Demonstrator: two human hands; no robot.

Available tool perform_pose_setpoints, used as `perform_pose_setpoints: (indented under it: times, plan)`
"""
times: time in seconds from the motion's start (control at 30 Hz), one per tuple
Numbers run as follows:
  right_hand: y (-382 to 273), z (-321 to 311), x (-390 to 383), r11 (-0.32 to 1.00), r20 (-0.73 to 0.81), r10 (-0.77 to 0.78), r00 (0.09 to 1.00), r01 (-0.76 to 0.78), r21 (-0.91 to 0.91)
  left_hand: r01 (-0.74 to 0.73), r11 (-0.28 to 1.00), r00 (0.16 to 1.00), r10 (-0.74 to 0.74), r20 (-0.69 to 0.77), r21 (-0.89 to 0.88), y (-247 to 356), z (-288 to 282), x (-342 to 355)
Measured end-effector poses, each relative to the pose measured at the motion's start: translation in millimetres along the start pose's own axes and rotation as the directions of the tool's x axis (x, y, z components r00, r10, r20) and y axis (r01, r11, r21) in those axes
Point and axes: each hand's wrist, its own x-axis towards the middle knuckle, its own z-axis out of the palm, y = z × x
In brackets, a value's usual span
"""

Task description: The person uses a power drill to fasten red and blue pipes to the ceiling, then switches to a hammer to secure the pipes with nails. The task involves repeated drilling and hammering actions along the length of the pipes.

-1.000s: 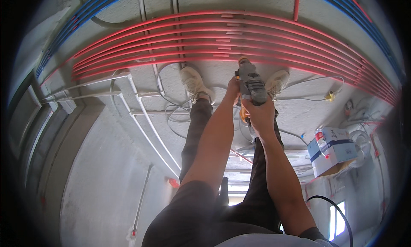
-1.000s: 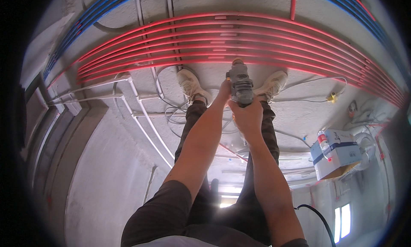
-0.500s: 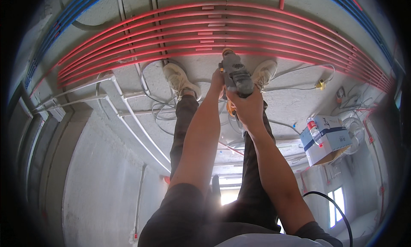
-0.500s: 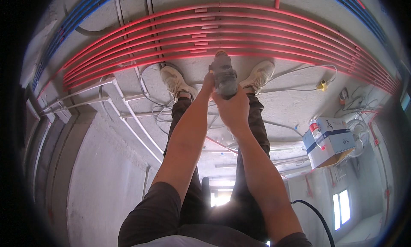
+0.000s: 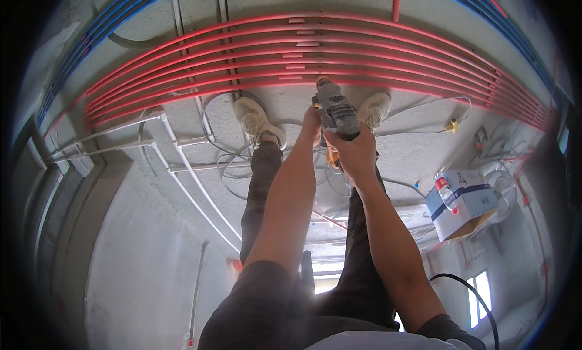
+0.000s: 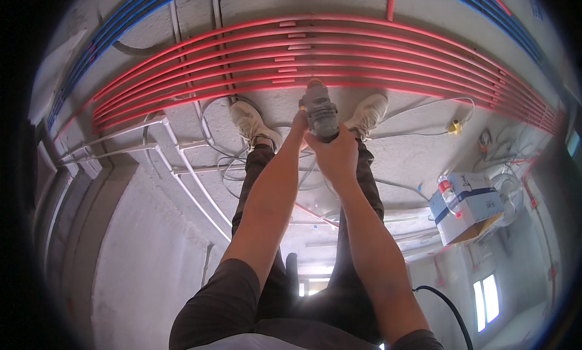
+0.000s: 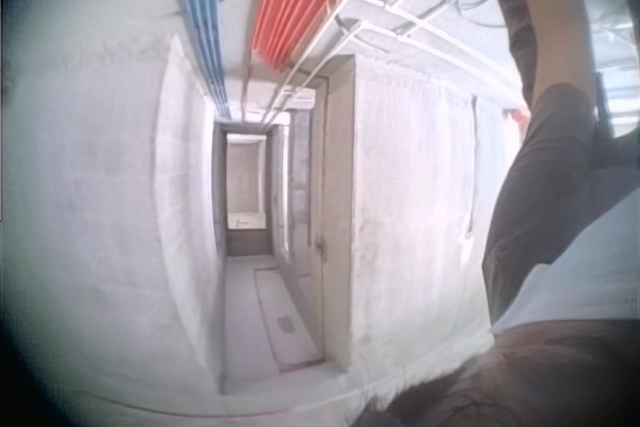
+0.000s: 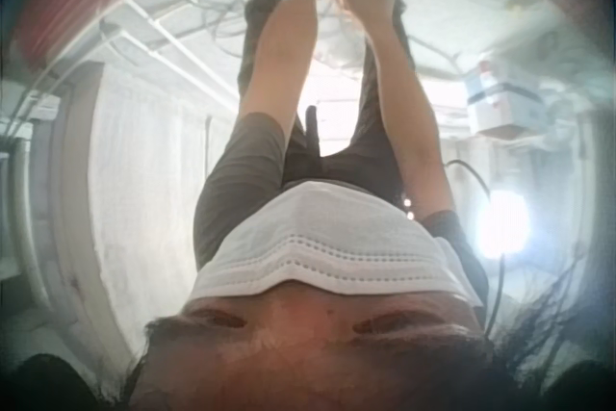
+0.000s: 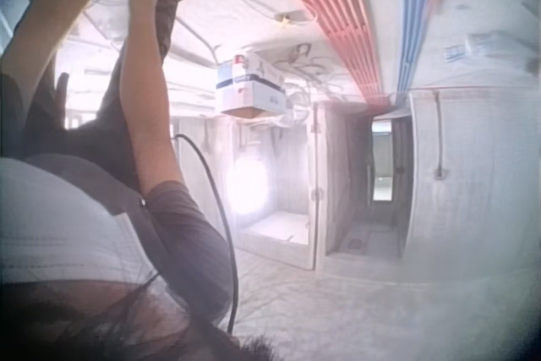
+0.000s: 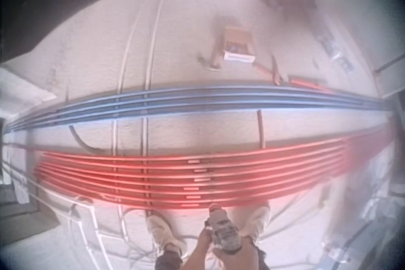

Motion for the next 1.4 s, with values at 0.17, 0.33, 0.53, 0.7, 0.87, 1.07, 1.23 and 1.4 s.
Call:
perform_pose_setpoints:
  times: [0.17, 0.33, 0.53, 0.7, 0.87, 1.07, 1.23, 1.4]
  plan:
    - [-2.0, 0.5, 5.0, 0.986, 0.065, 0.098, 0.993, -0.105, 0.125, -0.032, 0.998, 0.999, 0.033, 0.022, -0.054, -0.5, 10.3, -4.9]
    - [-12.9, 2.1, -2.9, 0.967, 0.089, 0.114, 0.989, -0.131, 0.218, -0.018, 0.987, 1.0, 0.021, 0.017, -0.157, -5.3, 3.0, 2.6]
    - [-32.1, -3.8, -29.0, 0.951, 0.093, 0.121, 0.988, -0.142, 0.275, -0.04, 0.994, 0.999, 0.043, 0.024, -0.107, -11.4, -0.8, -6.1]
    - [-61.3, -22.2, -128.4, 0.945, 0.04, 0.12, 0.992, -0.127, 0.301, -0.096, 0.988, 0.993, 0.103, 0.052, -0.125, -17.5, -3.4, -68.8]
    - [-81.2, -32.0, -212.3, 0.993, 0.009, 0.037, 0.999, -0.038, 0.115, -0.017, 0.937, 0.992, 0.059, 0.108, -0.349, -10.5, 11.2, -176.6]
    - [-105.7, -10.3, -268.7, 0.975, 0.114, 0.082, 0.99, -0.103, 0.199, -0.119, 0.993, 0.991, 0.12, 0.061, -0.01, 72.1, -19.5, -286.3]
    - [-121.1, 37.9, -291.2, 0.978, 0.154, -0.013, 0.988, -0.02, 0.208, -0.159, 0.987, 0.987, 0.16, 0.022, -0.031, 86.4, -96.5, -291.4]
    - [-112.1, 34.0, -283.5, 0.958, 0.193, -0.013, 0.981, -0.043, 0.282, -0.249, 0.969, 0.966, 0.248, -0.077, 0.006, 105.2, -86.2, -323.6]
